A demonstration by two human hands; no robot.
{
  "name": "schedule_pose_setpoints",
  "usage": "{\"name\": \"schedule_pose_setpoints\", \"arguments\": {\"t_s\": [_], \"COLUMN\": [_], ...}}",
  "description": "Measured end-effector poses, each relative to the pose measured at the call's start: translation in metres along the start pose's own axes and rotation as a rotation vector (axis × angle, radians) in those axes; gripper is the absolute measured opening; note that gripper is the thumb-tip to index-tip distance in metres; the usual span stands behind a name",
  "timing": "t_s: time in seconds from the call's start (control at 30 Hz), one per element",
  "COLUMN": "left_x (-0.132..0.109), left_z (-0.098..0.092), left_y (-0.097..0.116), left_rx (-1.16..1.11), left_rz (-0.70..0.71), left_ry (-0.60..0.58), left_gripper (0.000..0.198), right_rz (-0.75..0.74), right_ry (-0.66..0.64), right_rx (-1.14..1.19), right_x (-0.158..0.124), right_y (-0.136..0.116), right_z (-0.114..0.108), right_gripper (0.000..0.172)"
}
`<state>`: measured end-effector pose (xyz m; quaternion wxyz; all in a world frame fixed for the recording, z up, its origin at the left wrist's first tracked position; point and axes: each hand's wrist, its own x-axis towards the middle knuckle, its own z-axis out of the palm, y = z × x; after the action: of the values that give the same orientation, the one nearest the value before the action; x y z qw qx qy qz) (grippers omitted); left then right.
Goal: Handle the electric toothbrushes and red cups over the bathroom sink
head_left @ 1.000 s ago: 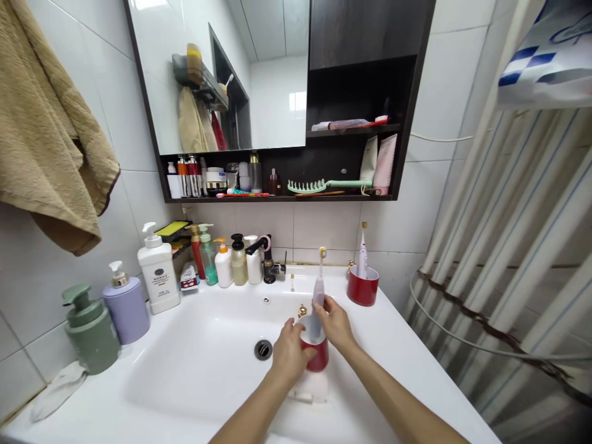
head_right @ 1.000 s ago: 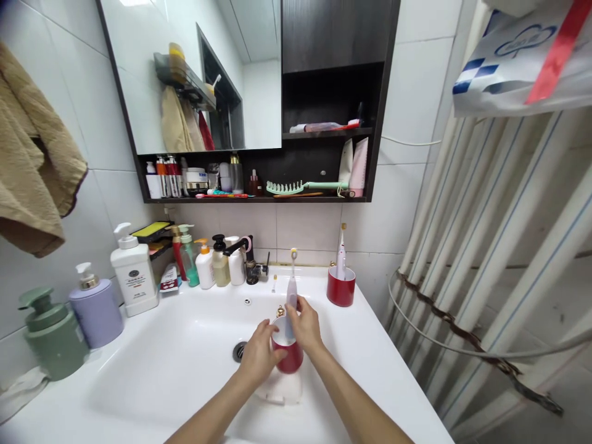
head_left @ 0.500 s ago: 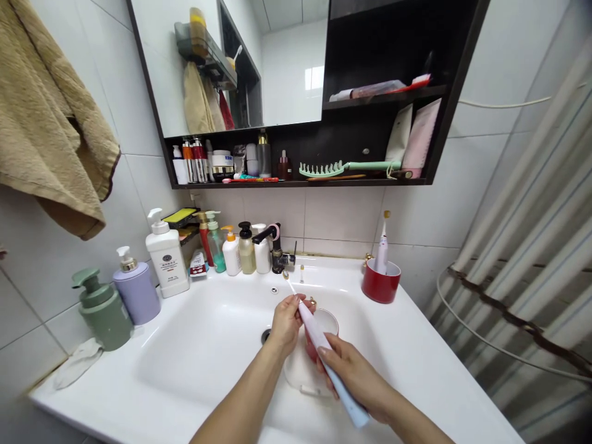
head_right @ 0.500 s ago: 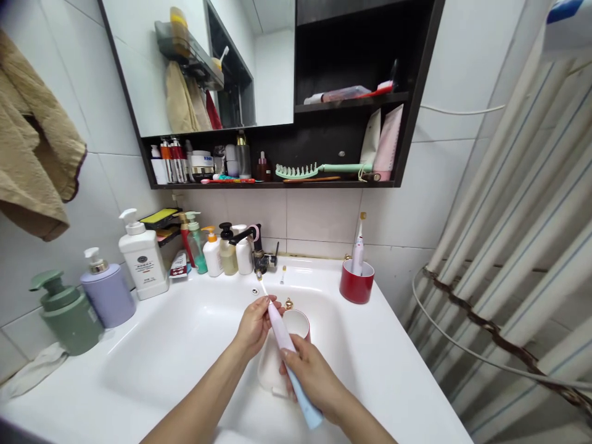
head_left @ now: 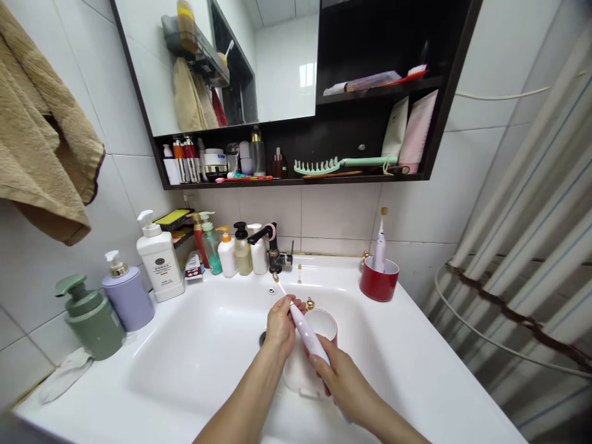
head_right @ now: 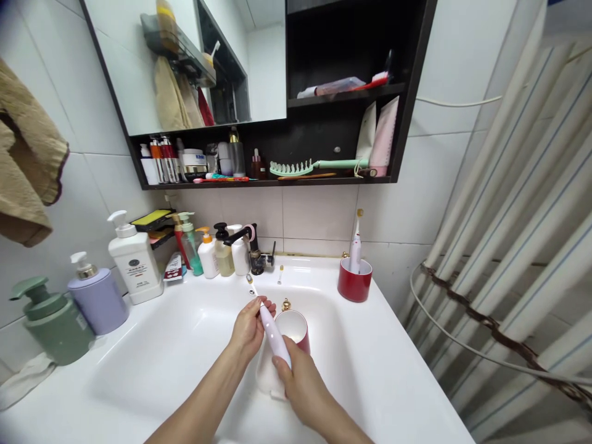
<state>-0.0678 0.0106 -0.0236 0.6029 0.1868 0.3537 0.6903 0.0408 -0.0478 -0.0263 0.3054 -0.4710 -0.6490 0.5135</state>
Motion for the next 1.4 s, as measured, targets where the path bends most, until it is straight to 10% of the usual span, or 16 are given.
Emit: {"name": "schedule_pose_setpoints", "arguments": {"t_s": [1.0, 1.4], "left_x": [0.015, 0.103], "left_z": [-0.010, 0.043], "left_y": [0.008, -0.016], "left_rx": [0.009, 1.116], "left_rz": [0.021, 0.043], "left_ry": [0.144, 0.047], "left_gripper": [0.008, 0.006], "right_rz": [0.100, 0.016], "right_ry": [-0.137, 0.075], "right_rx": [-0.045, 0.116], "right_x": [-0.007, -0.002], "right_y": [0.002, -0.004], "right_z": [-0.004, -0.021], "right_gripper": [0.019, 0.032]}}
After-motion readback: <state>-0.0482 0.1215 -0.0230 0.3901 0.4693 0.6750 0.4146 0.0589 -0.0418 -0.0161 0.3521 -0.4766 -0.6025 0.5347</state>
